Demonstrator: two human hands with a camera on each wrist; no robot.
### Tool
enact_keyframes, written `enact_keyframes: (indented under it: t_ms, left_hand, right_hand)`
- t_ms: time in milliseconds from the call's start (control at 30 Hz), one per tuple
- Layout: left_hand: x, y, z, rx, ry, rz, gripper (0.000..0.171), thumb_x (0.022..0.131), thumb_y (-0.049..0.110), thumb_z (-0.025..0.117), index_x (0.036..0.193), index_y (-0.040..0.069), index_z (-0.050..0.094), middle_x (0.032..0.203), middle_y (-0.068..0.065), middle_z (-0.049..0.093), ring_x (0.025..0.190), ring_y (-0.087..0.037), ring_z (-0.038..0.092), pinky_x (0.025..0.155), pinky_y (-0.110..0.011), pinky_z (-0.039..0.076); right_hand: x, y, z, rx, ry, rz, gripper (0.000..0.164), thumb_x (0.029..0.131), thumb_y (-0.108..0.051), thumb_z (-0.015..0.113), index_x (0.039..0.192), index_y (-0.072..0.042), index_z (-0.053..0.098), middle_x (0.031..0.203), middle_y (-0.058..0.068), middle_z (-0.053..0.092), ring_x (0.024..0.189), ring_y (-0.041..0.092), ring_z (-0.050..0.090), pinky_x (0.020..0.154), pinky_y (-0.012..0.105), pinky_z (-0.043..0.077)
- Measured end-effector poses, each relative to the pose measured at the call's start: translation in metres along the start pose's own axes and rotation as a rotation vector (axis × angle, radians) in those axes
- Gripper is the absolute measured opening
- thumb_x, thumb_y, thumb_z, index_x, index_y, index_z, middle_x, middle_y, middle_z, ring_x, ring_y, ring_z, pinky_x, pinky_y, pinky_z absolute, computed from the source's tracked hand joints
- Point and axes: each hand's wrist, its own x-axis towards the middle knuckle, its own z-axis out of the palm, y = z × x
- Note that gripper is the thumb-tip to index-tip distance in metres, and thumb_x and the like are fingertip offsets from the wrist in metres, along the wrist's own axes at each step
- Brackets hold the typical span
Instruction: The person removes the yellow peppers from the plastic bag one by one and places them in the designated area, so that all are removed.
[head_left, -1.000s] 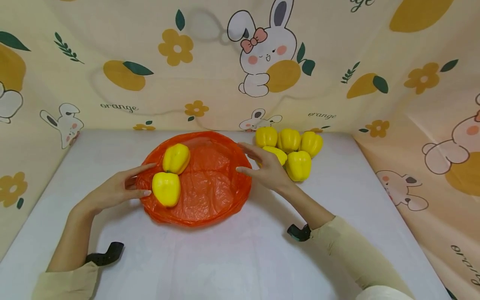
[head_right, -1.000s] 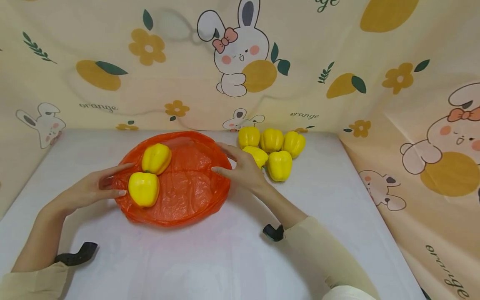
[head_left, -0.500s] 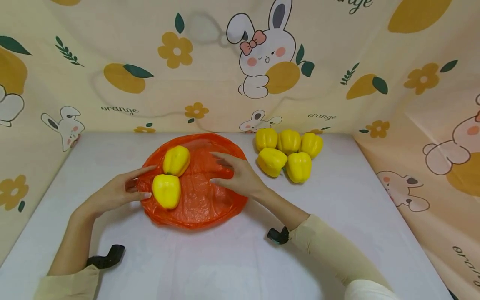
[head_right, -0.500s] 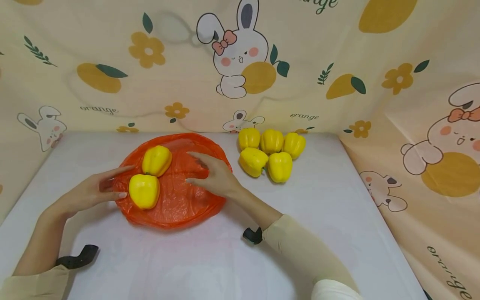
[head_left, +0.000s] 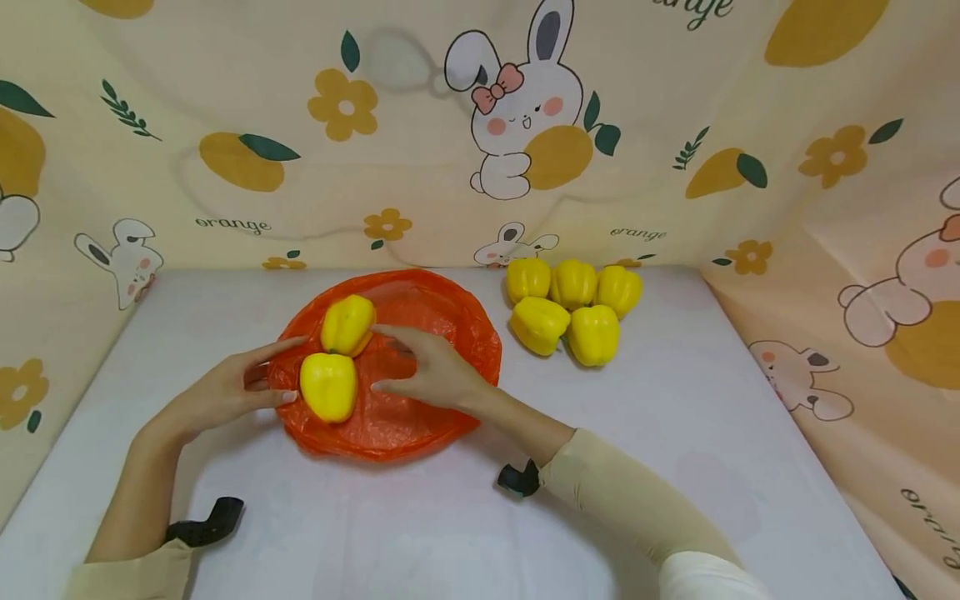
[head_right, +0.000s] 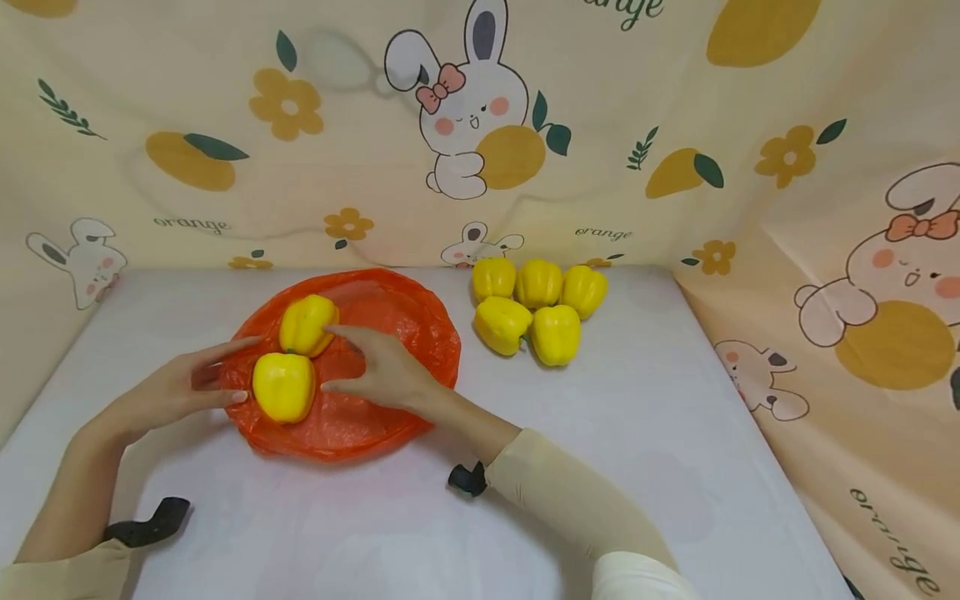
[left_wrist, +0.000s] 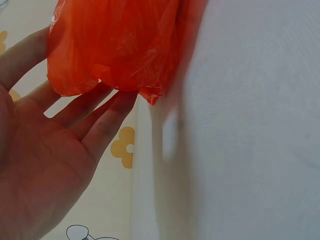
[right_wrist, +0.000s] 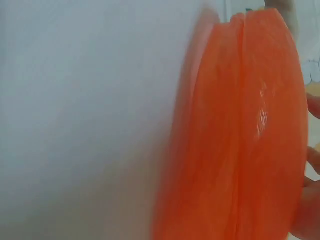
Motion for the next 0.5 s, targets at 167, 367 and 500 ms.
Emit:
enact_keyframes:
  t_ms: [167, 367, 500]
  left_hand:
    - [-0.003, 0.001, 0.001, 0.004, -0.002, 0.004, 0.074, 0.092, 0.033, 0.071, 0.155, 0.017, 0.035, 0.156, -0.026, 0.030, 0.135, -0.052, 0.035, 0.103, -0.067, 0.036]
    - [0.000, 0.004, 0.001, -0.017, 0.000, 0.017, 0.074, 0.092, 0.031, 0.071, 0.155, 0.017, 0.035, 0.156, -0.026, 0.030, 0.135, -0.052, 0.036, 0.103, -0.070, 0.036]
    - [0.001, 0.003, 0.001, -0.028, -0.005, 0.012, 0.074, 0.092, 0.031, 0.071, 0.155, 0.017, 0.035, 0.156, -0.025, 0.029, 0.135, -0.051, 0.036, 0.103, -0.068, 0.037]
  right_hand:
    - [0.007, -0.004, 0.016, -0.044, -0.054, -0.005, 0.077, 0.084, -0.033, 0.081, 0.150, -0.021, 0.043, 0.147, 0.003, 0.050, 0.129, 0.023, 0.053, 0.102, 0.036, 0.049]
    - [0.016, -0.003, 0.028, -0.119, -0.079, 0.009, 0.078, 0.083, -0.037, 0.081, 0.150, -0.024, 0.043, 0.143, -0.005, 0.054, 0.126, 0.015, 0.053, 0.102, 0.026, 0.047]
    - [0.020, -0.004, 0.033, -0.150, -0.115, 0.011, 0.081, 0.083, -0.039, 0.081, 0.152, -0.025, 0.040, 0.145, -0.010, 0.051, 0.129, 0.010, 0.049, 0.104, 0.025, 0.043]
